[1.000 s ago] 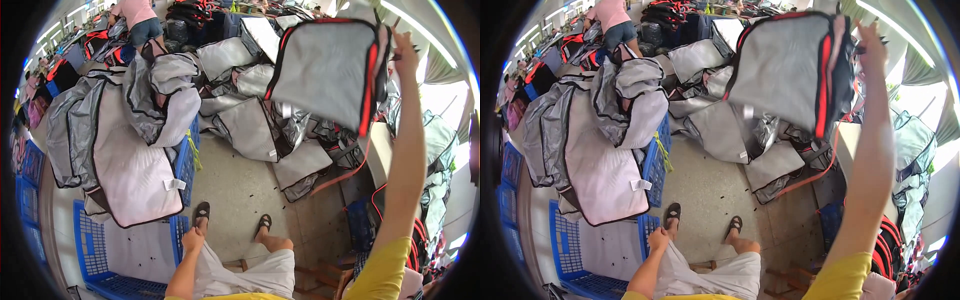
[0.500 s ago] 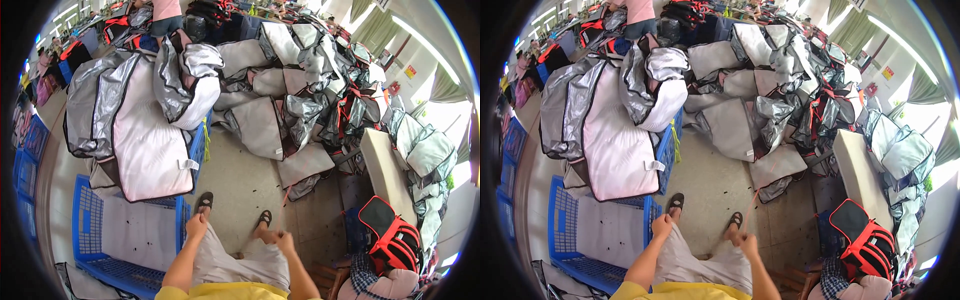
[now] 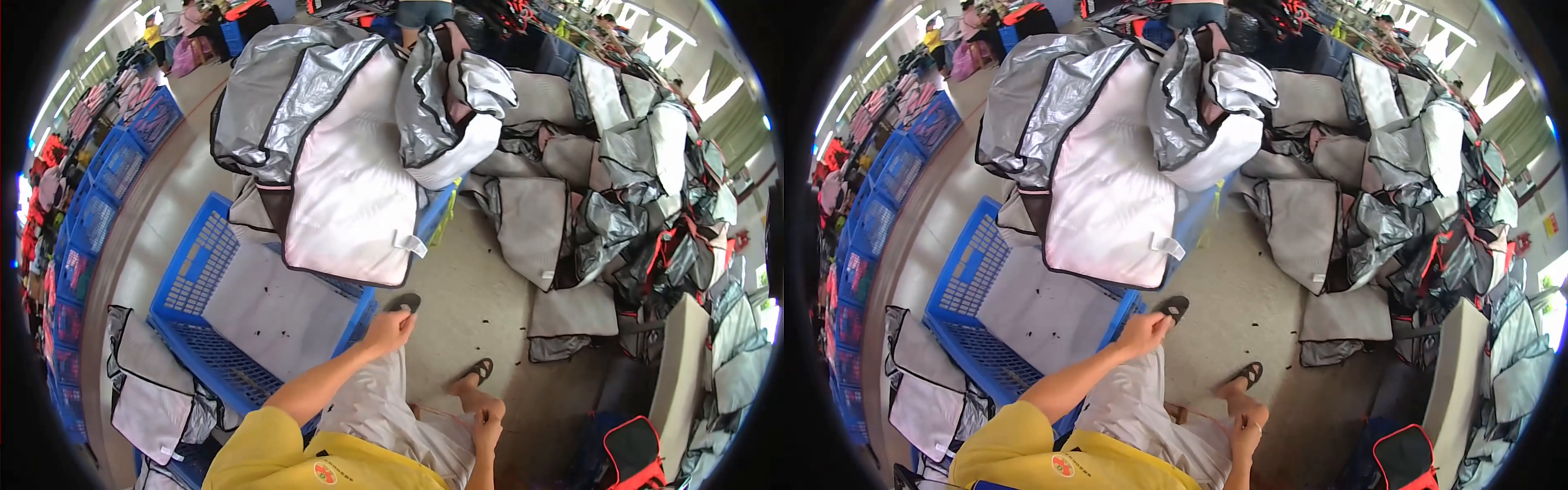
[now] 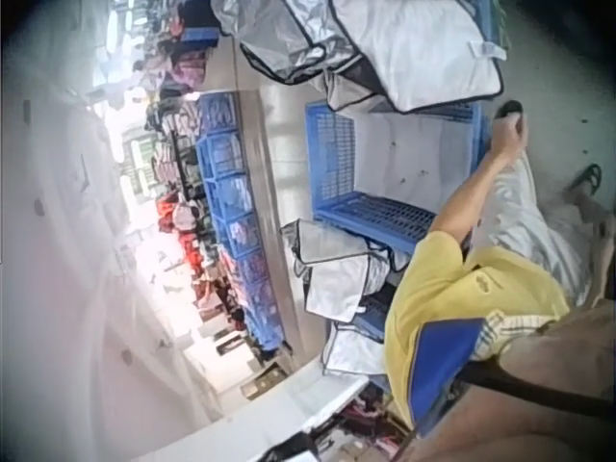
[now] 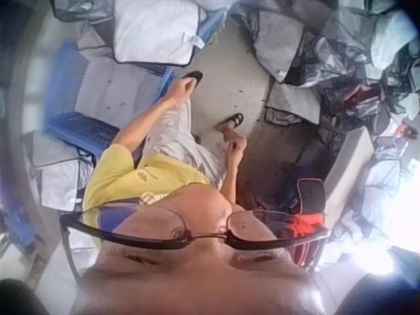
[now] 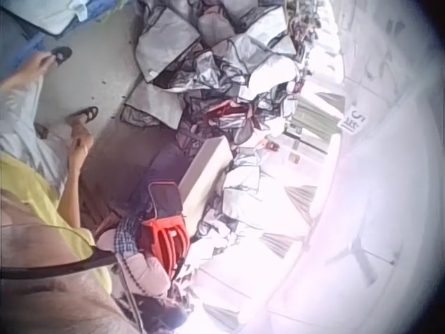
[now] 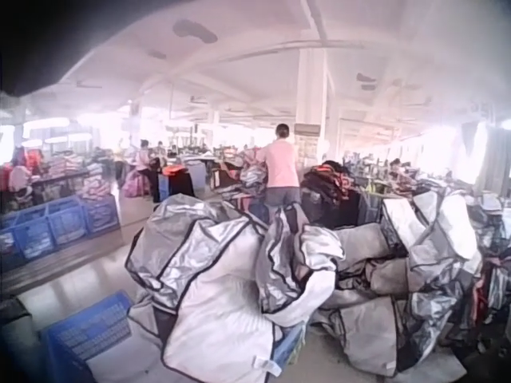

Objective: Zipping up, tagging, and organizing large textile bags into crates in a factory setting.

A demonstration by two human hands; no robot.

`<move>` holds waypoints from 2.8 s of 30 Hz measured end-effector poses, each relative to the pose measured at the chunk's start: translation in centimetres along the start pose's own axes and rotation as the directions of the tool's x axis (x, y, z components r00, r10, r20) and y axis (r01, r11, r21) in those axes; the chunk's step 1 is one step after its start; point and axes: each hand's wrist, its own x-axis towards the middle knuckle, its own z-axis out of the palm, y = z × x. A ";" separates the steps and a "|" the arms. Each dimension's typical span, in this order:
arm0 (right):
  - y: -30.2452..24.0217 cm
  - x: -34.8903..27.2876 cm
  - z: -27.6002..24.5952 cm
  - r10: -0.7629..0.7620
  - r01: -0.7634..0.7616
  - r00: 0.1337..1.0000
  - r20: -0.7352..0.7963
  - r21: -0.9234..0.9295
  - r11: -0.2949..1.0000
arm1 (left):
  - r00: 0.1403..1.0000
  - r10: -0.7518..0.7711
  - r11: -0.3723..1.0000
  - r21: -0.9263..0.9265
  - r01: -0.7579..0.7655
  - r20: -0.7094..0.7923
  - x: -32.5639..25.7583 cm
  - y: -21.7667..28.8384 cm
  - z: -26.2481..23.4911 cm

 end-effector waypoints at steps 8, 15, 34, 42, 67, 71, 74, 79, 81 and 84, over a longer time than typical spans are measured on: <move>1.8 1.7 1.8 0.050 -0.038 0.996 -0.071 0.163 0.986 | 0.972 -0.122 0.943 -0.328 0.051 -0.199 10.2 6.2 -8.9; 1.7 2.1 1.6 0.196 -0.193 0.980 -0.016 0.132 0.972 | 0.974 -0.227 0.924 -0.320 0.208 -0.022 10.3 7.9 -3.5; 2.1 1.0 0.2 0.281 -0.272 0.959 0.018 0.325 0.906 | 0.841 -0.530 0.768 -0.357 0.531 0.112 -6.6 2.7 -0.1; 1.9 0.9 0.7 0.281 -0.265 0.960 -0.020 0.266 0.927 | 0.947 -0.285 0.958 0.072 0.277 0.149 -6.7 -1.3 3.5; 2.4 2.0 1.5 0.274 -0.254 0.962 -0.001 0.370 0.894 | 0.974 -0.149 0.971 0.209 0.113 0.169 -5.8 -0.7 4.3; 4.1 1.7 2.7 0.238 -0.189 0.967 -0.090 0.370 0.909 | 0.984 -0.109 0.993 0.059 0.102 0.142 0.0 1.8 2.0; 2.5 1.5 0.7 0.277 -0.265 0.960 0.041 0.450 0.853 | 0.997 -0.075 0.997 -0.009 0.075 -0.011 8.5 6.1 -3.5; 3.0 1.7 0.0 0.356 -0.341 0.931 0.081 0.543 0.768 | 0.955 -0.006 0.981 0.185 0.064 -0.298 21.2 12.2 -13.5; 2.1 2.4 0.8 0.356 -0.355 0.928 0.106 0.540 0.764 | 0.920 -0.025 0.949 0.279 0.144 -0.391 25.9 12.6 -18.2; 2.5 2.2 1.2 0.384 -0.351 0.922 0.056 0.542 0.763 | 0.911 -0.066 0.989 0.096 0.114 -0.407 31.8 15.6 -17.4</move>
